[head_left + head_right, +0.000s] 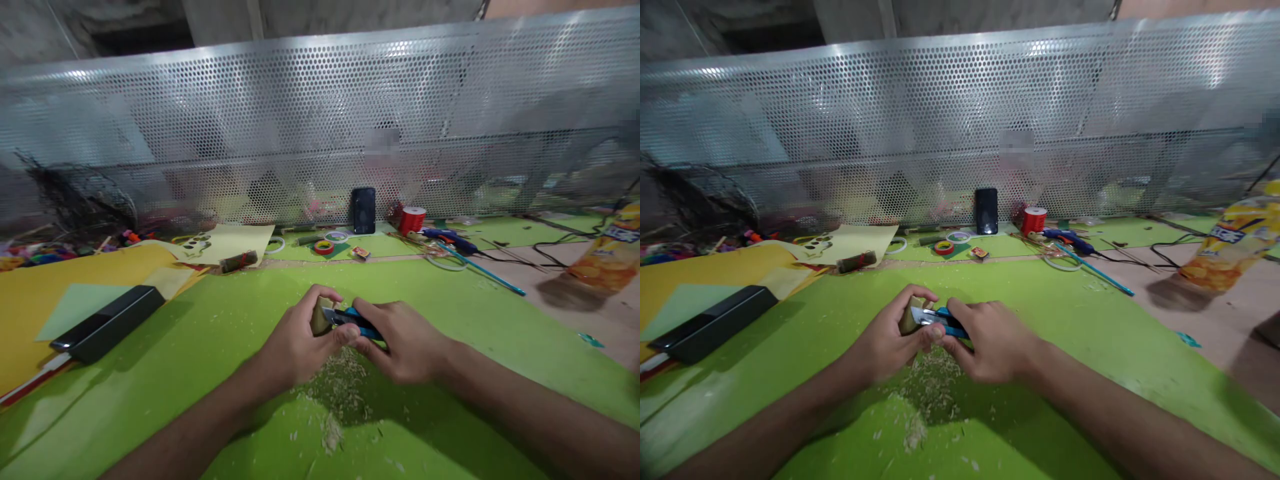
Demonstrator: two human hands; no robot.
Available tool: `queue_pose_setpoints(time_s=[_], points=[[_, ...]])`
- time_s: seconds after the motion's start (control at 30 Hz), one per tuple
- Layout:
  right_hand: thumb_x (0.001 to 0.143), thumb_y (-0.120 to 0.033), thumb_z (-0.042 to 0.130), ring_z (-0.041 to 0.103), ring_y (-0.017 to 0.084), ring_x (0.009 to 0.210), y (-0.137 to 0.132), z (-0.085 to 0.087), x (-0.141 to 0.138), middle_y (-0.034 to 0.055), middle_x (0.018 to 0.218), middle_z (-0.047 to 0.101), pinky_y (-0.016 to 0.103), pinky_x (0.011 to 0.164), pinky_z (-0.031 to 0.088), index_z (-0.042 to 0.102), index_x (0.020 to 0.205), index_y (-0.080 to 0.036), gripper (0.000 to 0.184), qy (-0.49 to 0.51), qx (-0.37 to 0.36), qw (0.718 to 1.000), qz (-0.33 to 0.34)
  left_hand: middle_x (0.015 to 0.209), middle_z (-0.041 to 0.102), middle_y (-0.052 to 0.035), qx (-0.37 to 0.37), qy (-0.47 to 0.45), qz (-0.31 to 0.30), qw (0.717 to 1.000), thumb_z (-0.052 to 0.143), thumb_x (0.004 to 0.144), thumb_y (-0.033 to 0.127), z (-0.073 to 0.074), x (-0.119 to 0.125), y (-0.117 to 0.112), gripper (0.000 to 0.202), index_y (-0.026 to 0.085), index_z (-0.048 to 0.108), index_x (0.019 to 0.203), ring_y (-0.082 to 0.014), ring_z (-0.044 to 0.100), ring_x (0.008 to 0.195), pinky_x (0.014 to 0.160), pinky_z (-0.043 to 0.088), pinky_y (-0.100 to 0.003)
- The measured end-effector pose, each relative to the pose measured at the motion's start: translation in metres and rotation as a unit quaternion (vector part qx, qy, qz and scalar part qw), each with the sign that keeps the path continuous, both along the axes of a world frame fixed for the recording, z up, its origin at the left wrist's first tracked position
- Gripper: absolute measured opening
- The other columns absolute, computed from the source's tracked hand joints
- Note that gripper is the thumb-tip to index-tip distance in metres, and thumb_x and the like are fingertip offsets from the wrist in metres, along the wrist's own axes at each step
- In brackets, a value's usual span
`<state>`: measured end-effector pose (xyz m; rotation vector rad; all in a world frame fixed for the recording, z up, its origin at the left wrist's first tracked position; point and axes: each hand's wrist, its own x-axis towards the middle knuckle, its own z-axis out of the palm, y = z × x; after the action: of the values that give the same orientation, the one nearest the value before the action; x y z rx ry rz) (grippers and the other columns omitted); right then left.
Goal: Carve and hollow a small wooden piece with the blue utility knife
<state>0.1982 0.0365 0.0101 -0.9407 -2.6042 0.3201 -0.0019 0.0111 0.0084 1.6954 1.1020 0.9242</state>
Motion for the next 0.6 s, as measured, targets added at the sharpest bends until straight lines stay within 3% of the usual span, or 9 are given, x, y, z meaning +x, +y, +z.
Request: queue_pose_setpoints(time_s=[0.6], points=[[0.095, -0.046, 0.033, 0.050, 0.019, 0.049, -0.010, -0.002, -0.009, 0.0036, 0.066, 0.060, 0.029, 0.049, 0.019, 0.038, 0.093, -0.021, 0.026, -0.037, 0.080, 0.993, -0.076, 0.068, 0.051, 0.0062, 0.040, 0.034, 0.054, 0.997, 0.062, 0.084, 0.056, 0.001, 0.001, -0.002, 0.046, 0.023, 0.046, 0.112, -0.0090, 0.043, 0.053, 0.052, 0.033, -0.020]])
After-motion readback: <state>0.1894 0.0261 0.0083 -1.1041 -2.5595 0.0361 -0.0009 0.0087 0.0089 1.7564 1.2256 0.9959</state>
